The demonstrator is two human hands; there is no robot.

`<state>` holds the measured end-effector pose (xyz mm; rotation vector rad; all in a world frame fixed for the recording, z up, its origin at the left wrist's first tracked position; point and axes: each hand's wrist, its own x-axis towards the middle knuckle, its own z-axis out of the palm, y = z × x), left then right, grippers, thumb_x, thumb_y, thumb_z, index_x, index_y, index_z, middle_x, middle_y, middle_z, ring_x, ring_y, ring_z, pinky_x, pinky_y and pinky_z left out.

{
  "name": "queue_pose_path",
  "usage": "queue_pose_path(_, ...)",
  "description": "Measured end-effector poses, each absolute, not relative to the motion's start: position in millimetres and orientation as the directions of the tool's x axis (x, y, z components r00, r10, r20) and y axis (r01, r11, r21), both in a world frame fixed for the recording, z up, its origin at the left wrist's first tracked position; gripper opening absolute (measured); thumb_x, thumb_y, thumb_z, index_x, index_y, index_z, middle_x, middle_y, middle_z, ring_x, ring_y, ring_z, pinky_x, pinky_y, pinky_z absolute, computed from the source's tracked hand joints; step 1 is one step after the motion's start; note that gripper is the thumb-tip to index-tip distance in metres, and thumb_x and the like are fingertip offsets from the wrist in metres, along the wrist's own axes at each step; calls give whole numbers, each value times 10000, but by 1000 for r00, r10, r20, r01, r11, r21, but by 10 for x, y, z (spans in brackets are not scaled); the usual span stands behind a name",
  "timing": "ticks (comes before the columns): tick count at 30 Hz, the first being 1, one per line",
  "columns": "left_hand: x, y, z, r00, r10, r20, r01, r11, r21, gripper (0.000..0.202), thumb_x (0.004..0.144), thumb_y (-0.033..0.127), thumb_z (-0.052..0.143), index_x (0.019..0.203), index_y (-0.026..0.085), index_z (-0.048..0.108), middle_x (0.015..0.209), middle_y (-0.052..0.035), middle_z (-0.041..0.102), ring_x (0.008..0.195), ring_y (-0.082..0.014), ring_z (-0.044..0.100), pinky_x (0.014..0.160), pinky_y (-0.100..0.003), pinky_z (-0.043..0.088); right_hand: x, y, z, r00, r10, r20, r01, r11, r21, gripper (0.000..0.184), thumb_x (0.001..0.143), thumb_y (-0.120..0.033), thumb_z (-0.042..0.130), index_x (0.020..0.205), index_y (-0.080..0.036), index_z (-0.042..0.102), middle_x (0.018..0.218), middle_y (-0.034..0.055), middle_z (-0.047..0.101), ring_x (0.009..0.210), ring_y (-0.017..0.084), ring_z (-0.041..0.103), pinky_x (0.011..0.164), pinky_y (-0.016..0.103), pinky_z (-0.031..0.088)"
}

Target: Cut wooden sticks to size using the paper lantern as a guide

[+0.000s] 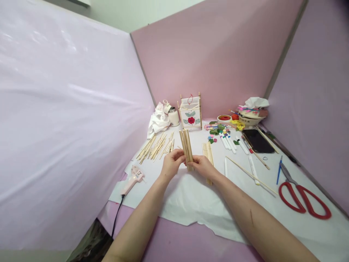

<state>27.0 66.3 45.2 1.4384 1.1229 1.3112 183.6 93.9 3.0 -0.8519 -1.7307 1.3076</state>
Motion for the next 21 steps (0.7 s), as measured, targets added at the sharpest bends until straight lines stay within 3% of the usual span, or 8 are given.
queue_pose_path(7,245,639,495,97,970,223,85,-231,969,147,748,196,675,880,153,626,820,-37,716,731,-169,683,688,-297,552,1850,922,26,-486,846,218,33,267,-963,290,814,-364,586,933,-139,724,909,65,740,856,235,669,807,356,497)
queue_pose_path(14,295,728,679,234,951,202,-38,-199,979,412,752,243,719,1140,145,621,1133,-133,689,1090,-267,638,942,-417,497,1829,936,-50,-486,858,164,61,221,-973,283,803,-352,597,918,-131,732,917,92,739,840,241,672,807,375,505)
queue_pose_path(21,425,744,750,203,946,252,-2,-257,966,275,788,348,694,945,126,654,925,-117,732,905,-255,698,834,-406,540,1853,979,-56,-478,861,172,34,214,-976,280,785,-356,618,913,-136,733,897,85,740,842,249,677,806,385,511)
